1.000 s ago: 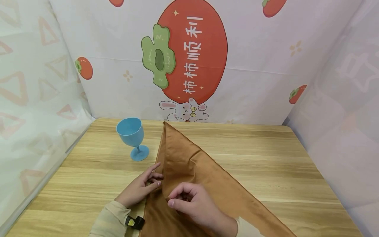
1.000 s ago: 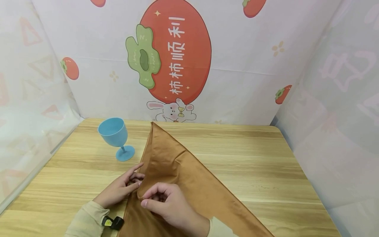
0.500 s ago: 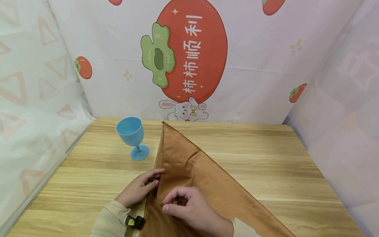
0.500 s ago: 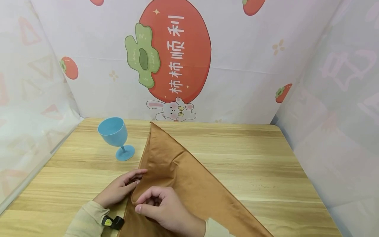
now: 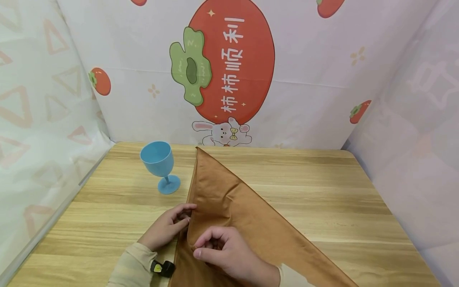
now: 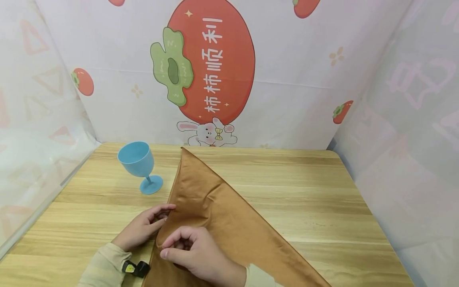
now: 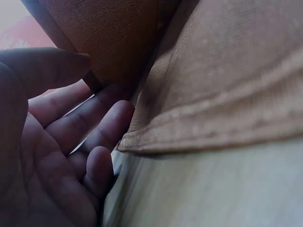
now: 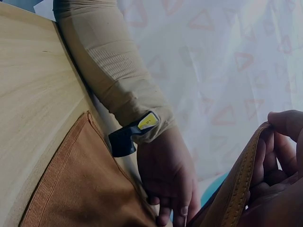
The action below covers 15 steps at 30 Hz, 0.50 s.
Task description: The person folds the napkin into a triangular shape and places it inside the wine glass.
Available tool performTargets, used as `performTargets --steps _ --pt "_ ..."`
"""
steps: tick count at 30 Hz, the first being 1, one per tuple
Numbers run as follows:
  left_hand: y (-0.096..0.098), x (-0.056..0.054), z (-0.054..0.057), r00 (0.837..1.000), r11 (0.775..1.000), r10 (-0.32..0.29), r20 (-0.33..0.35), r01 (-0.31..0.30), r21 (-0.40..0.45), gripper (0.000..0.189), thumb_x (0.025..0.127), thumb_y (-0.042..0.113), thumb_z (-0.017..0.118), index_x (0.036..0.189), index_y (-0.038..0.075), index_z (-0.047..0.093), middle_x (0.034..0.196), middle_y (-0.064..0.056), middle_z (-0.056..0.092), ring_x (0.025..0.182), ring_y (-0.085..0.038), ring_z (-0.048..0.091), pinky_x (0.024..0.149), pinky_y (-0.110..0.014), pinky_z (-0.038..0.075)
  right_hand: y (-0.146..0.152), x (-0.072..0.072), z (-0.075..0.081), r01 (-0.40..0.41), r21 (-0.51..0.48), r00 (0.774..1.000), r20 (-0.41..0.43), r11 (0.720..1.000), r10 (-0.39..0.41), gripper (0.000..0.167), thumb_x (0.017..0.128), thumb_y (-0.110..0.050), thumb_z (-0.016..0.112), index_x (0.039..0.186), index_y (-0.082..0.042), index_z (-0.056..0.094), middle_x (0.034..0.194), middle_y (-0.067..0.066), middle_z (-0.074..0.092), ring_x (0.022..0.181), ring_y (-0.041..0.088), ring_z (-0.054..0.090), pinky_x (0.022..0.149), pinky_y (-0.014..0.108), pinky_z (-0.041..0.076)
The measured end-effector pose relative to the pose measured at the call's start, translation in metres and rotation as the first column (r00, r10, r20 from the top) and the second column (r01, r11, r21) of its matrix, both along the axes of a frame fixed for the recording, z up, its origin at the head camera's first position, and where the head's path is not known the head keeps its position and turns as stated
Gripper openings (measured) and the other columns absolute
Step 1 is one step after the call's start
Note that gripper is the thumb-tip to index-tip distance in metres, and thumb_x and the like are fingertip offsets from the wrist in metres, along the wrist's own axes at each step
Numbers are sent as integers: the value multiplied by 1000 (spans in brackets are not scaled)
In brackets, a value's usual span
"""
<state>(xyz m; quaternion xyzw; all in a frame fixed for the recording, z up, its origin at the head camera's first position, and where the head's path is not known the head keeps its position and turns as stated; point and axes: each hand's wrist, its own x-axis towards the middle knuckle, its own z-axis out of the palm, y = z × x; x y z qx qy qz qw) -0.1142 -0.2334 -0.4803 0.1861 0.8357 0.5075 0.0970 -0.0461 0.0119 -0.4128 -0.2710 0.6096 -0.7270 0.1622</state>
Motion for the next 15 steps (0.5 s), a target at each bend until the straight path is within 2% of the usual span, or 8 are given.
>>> performTargets --steps 4,11,15 --pt "-2 -2 -2 999 999 49 1 -49 9 32 102 11 58 134 10 60 124 -7 66 108 -13 62 89 -27 50 -4 1 -1 -13 -15 1000 20 1000 13 15 89 -3 71 97 9 67 77 0 60 68 -2 52 60 13 41" --pt "-5 -5 -4 992 990 119 50 -122 68 28 101 8 57 129 5 62 120 -11 67 106 -12 63 87 -27 52 -11 2 -6 -34 -31 999 -7 999 33 13 90 -1 70 96 10 67 75 28 57 67 -3 53 58 12 41" --pt "-6 -5 -2 986 984 153 67 -158 77 27 101 7 57 127 3 63 121 -12 67 106 -11 64 87 -26 52 -14 3 -7 -45 -12 999 21 999 45 15 90 -3 71 98 10 67 76 27 58 67 -3 53 59 12 41"
